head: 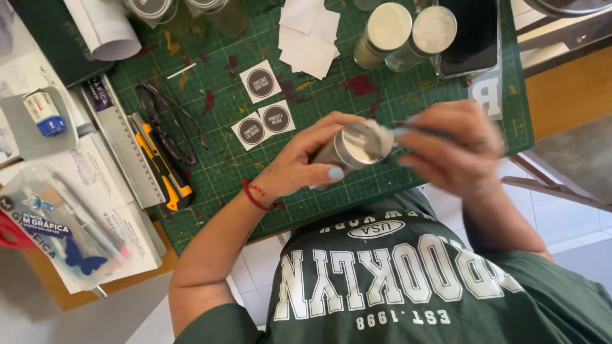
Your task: Cleaning a small metal container using a cloth on a workbench with a cutting mat.
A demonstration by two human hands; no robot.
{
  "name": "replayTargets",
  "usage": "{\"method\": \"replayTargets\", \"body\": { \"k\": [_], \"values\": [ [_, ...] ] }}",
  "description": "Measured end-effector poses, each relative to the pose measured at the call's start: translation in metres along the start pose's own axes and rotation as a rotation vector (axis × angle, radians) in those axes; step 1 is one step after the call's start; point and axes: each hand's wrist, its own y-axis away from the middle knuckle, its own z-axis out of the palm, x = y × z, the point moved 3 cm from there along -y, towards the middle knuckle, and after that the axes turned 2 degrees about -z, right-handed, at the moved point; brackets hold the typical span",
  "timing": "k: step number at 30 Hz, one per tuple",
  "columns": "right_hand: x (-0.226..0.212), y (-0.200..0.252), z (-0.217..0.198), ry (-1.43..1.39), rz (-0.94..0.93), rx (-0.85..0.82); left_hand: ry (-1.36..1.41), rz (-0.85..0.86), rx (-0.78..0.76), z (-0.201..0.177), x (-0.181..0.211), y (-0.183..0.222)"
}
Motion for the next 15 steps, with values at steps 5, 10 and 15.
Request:
{"method": "replayTargets", "body": {
  "k": [5,10,15],
  "values": [
    [0.075,0.106,-0.059,-0.017,0.017,0.05,-0.027,-0.039,0.046,-0.015,-0.019,0.003],
    [0.135,0.181,-0.12,0.011,0.079,0.047,-0.072,-0.106,0.041,-0.025,-0.035,0.001],
    [0.178,0.214,-0.172,0.033,0.144,0.044,-0.033,-0.169,0.053,-0.026,-0.038,0.002]
  ]
}}
